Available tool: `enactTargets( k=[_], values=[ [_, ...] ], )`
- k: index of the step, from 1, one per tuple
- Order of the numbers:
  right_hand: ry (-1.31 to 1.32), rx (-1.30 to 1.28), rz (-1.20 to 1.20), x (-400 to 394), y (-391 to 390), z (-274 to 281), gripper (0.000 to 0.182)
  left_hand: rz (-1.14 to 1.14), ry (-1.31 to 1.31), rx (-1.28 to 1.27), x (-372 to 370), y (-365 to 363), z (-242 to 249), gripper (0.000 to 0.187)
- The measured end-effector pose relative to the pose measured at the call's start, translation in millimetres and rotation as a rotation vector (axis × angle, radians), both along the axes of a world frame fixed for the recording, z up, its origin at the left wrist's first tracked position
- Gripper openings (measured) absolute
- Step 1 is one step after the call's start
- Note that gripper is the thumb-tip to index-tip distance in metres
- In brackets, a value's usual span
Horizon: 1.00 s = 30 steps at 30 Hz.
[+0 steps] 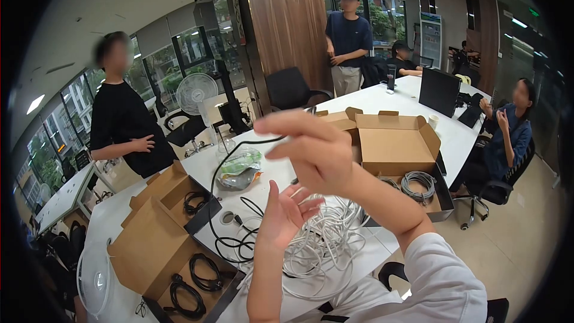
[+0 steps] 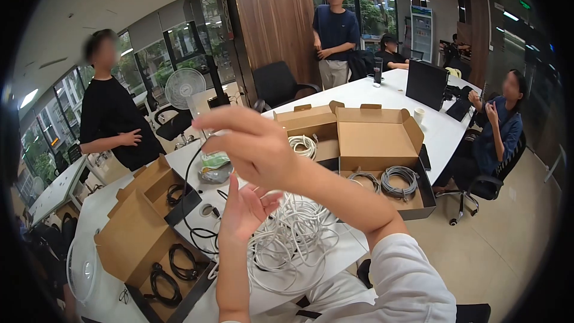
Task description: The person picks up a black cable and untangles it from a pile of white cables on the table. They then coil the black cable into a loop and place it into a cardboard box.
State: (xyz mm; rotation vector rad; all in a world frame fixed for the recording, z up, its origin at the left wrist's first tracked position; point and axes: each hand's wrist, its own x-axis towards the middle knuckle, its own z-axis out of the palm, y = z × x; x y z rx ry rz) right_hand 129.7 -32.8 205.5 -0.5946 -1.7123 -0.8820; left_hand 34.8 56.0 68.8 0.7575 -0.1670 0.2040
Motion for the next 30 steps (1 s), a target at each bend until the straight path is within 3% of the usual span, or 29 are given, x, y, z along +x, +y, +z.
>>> enactTargets(
  k=[1,5,9,12,13,15,18,20,22,24,27,28,30],
  values=[
    [0.032,-0.085,0.019,-7,-9,-7,0.023,0.048,0.027,-0.176,-2,3,0,0.052],
    [0.115,-0.235,0.097,-16,-26,-36,0.024,0.274,-0.030,-0.313,-6,27,-6,0.025],
    [0.226,-0.397,0.205,-17,-37,-66,0.026,0.369,0.049,-0.362,-15,33,3,0.027],
    [0.251,-0.601,0.283,-12,-48,-83,0.029,0.205,-0.102,-0.339,-16,42,-8,0.029],
    [0.263,-0.638,0.301,-10,-49,-91,0.031,0.332,0.024,-0.355,-21,30,9,0.032],
    [0.338,-0.741,0.321,-5,-55,-104,0.027,0.353,-0.037,-0.231,-24,38,4,0.033],
    [0.458,-0.661,0.101,10,-48,-126,0.028,0.398,-0.026,-0.083,-36,43,9,0.033],
    [0.809,-0.690,0.037,4,-41,-129,0.029,0.392,-0.007,0.028,-45,46,13,0.034],
    [0.712,-0.621,-0.322,5,-36,-124,0.031,0.432,0.049,0.190,-52,44,17,0.031],
    [0.513,-0.324,-0.549,2,-27,-119,0.039,0.497,0.114,0.426,-57,39,19,0.030],
    [0.338,-0.323,-0.596,-8,-26,-91,0.044,0.655,0.127,0.851,-52,36,13,0.027],
    [0.332,-0.463,-0.536,-5,-23,-90,0.044,0.727,0.122,1.016,-47,34,7,0.026],
    [0.315,-0.745,-0.409,3,-14,-95,0.045,0.733,0.185,1.063,-44,27,7,0.025]
  ],
)
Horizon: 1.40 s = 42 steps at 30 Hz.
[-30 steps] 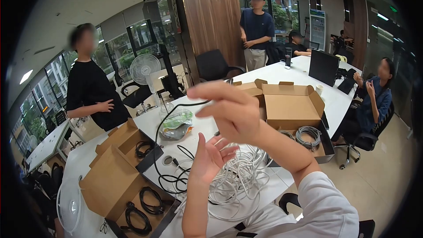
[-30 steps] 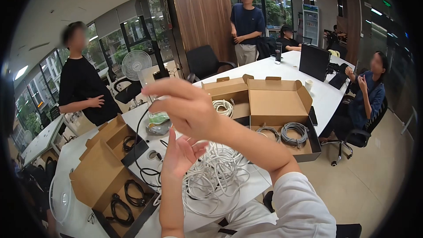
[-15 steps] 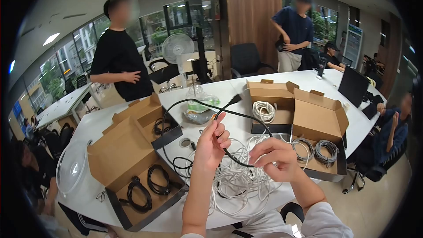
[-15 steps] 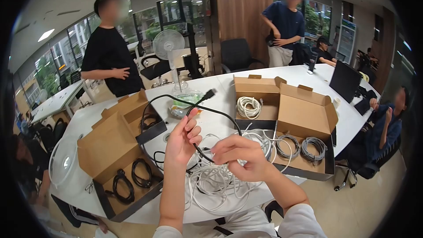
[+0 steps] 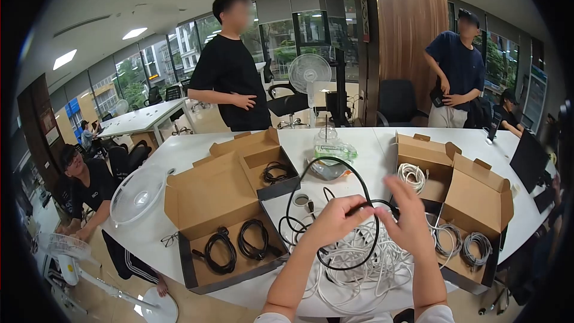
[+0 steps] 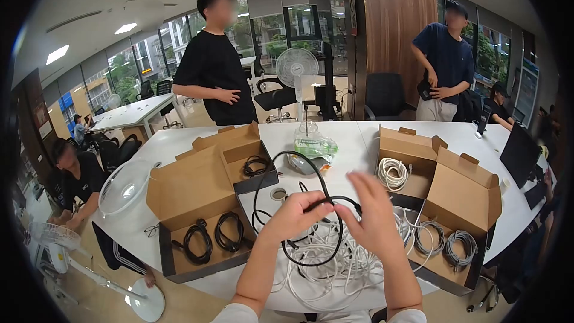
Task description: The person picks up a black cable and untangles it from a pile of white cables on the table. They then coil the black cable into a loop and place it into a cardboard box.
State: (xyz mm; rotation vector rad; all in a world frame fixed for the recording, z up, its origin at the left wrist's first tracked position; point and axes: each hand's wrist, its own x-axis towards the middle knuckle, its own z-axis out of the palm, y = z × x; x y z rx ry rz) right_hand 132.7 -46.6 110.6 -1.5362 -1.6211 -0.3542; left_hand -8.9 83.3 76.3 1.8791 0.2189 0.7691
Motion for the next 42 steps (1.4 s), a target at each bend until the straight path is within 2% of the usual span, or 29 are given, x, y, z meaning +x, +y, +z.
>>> enactTargets(
  k=[1,2,4,6,7,11,14,15,16,18,19,22,23,26,28,31,35,38,39,42],
  values=[
    [-0.004,-0.084,0.119,7,5,-4,0.032,0.059,0.073,0.059,-2,-8,8,0.024],
    [0.199,-0.181,0.231,8,9,-3,0.028,0.121,0.143,0.120,-3,-13,16,0.024],
    [0.624,-0.416,0.442,7,8,-8,0.020,0.150,0.063,0.121,-1,-17,17,0.024],
    [0.723,-0.365,0.578,10,14,-20,0.017,0.137,0.035,0.170,-2,-17,16,0.021],
    [0.778,-0.359,0.609,11,15,-21,0.018,0.098,-0.071,0.101,2,-20,13,0.017],
    [0.878,-0.323,0.680,7,18,-24,0.026,0.205,-0.189,0.043,-2,-33,25,0.012],
    [0.931,-0.295,0.786,8,21,-29,0.031,0.234,-0.426,-0.078,8,-23,7,0.015],
    [0.888,-0.286,0.696,5,23,-23,0.029,0.222,-0.396,-0.090,5,-23,10,0.023],
    [0.860,-0.295,0.596,1,21,-20,0.026,0.311,-0.304,0.037,1,-25,12,0.025],
    [0.623,-0.252,0.464,2,26,-19,0.022,0.475,-0.118,0.290,-7,-25,21,0.029],
    [0.510,-0.236,0.398,3,28,-19,0.020,0.578,0.025,0.452,-14,-24,17,0.037],
    [0.424,-0.239,0.255,1,29,-10,0.013,0.668,0.447,0.680,-47,-49,30,0.040],
    [0.392,-0.204,0.277,7,32,-17,0.014,0.650,0.398,0.611,-52,-60,40,0.041],
    [0.269,-0.253,0.379,12,23,-10,0.009,0.585,-0.043,0.886,-46,-57,43,0.041],
    [0.262,-0.260,0.442,14,17,-6,0.009,0.625,0.008,0.988,-39,-56,50,0.042],
    [0.216,-0.298,0.370,22,8,-4,0.012,0.659,0.106,0.988,-30,-56,42,0.044],
    [0.164,-0.267,0.327,23,6,-1,0.013,0.835,0.240,0.996,-27,-67,46,0.045],
    [0.150,-0.190,0.347,22,4,-2,0.010,0.689,0.251,0.947,-30,-54,30,0.048],
    [0.138,-0.158,0.374,25,1,-1,0.010,0.669,0.182,0.918,-28,-48,28,0.046],
    [0.199,-0.043,0.395,31,-9,5,0.011,0.382,0.457,0.644,-24,-41,36,0.042]
  ],
)
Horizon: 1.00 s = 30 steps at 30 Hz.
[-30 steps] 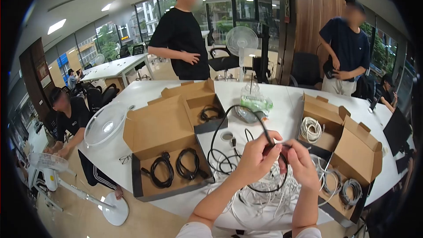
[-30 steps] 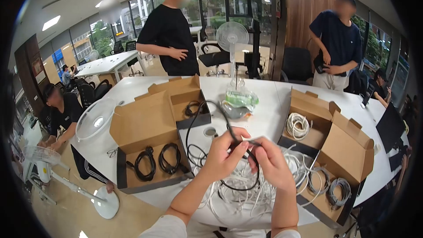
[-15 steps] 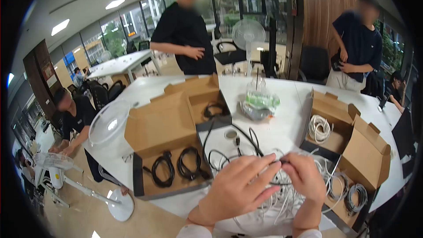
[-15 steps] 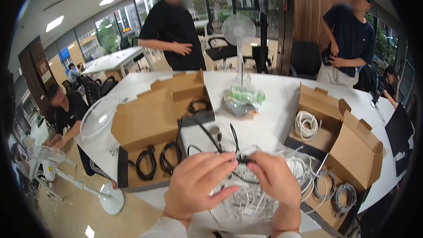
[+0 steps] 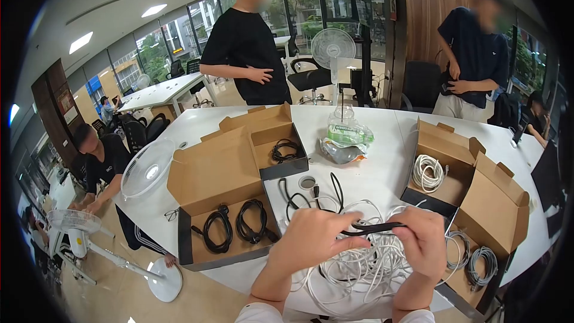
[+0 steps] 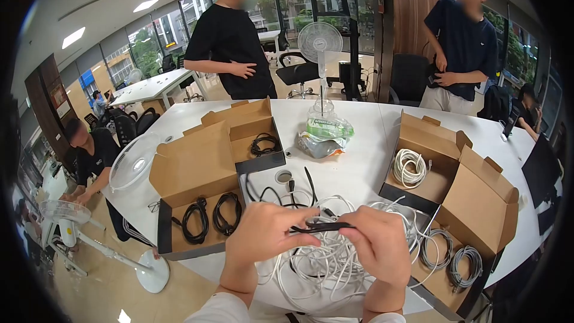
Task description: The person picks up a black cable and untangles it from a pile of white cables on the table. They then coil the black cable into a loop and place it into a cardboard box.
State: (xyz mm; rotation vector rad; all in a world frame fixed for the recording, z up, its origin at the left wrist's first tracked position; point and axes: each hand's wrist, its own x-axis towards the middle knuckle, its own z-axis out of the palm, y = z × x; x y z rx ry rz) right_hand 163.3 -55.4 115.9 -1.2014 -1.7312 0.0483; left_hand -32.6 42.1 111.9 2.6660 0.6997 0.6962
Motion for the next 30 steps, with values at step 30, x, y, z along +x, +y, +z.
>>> enactTargets(
  k=[30],
  values=[
    [0.589,-0.012,-0.051,0,34,-22,0.010,-0.472,-0.448,-1.022,28,25,-26,0.026]
  ],
)
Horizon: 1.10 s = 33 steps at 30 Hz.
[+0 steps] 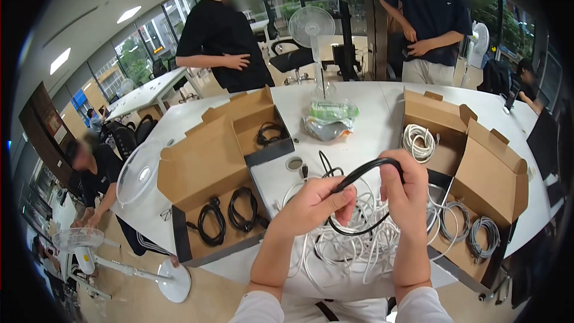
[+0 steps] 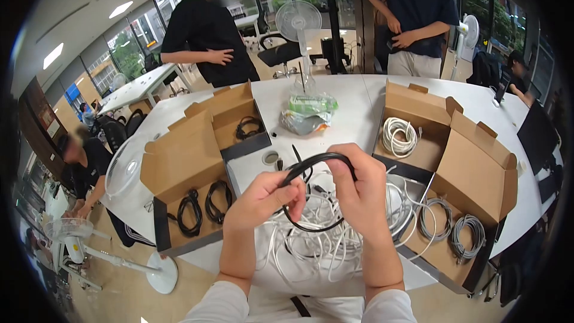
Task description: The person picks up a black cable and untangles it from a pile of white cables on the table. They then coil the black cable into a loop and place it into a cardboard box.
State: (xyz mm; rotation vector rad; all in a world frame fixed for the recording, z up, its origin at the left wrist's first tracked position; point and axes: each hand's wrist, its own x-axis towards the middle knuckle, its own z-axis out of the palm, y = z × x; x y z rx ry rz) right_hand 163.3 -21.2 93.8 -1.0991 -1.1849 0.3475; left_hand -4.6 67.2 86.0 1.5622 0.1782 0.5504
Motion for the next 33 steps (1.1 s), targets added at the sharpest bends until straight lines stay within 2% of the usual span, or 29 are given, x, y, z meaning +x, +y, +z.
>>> enactTargets(
  k=[3,6,7,10,11,14,17,21,24,25,28,30,32,33],
  values=[
    [0.163,0.059,0.080,5,-1,-1,0.014,0.088,0.021,0.338,3,6,-3,0.024],
    [0.264,0.102,0.140,12,-4,2,0.016,0.252,0.191,0.610,1,12,-3,0.020],
    [0.296,0.107,0.153,11,-5,2,0.016,0.227,0.283,0.576,-1,17,-3,0.016],
    [0.312,0.165,0.147,5,-3,-1,0.017,0.344,0.225,0.759,-1,16,-4,0.013],
    [0.316,0.199,0.145,4,-5,-1,0.017,0.442,0.188,0.842,-2,18,-10,0.015],
    [0.344,0.304,0.120,5,-9,1,0.019,0.483,0.276,0.904,-7,19,1,0.025],
    [0.362,0.389,0.097,5,-11,0,0.021,0.412,0.211,0.894,-5,30,-8,0.033],
    [0.493,0.413,0.099,4,-4,2,0.021,0.205,0.158,0.570,-5,20,0,0.025],
    [0.570,0.366,0.113,4,2,3,0.020,-0.085,0.010,0.115,-11,17,4,0.019],
    [0.559,0.341,0.140,5,3,2,0.020,-0.117,-0.060,-0.040,-10,13,7,0.022],
    [0.510,0.327,0.150,7,15,-6,0.019,-0.142,-0.396,-0.039,3,22,-10,0.026],
    [0.479,0.276,0.121,7,21,-7,0.019,-0.208,-0.441,-0.247,-1,24,-13,0.026],
    [0.448,0.191,0.170,9,26,-6,0.019,-0.433,-0.501,-0.545,-10,32,-14,0.024],
    [0.401,0.182,0.167,10,30,-8,0.020,-0.470,-0.532,-0.575,-9,32,-13,0.022]
  ],
)
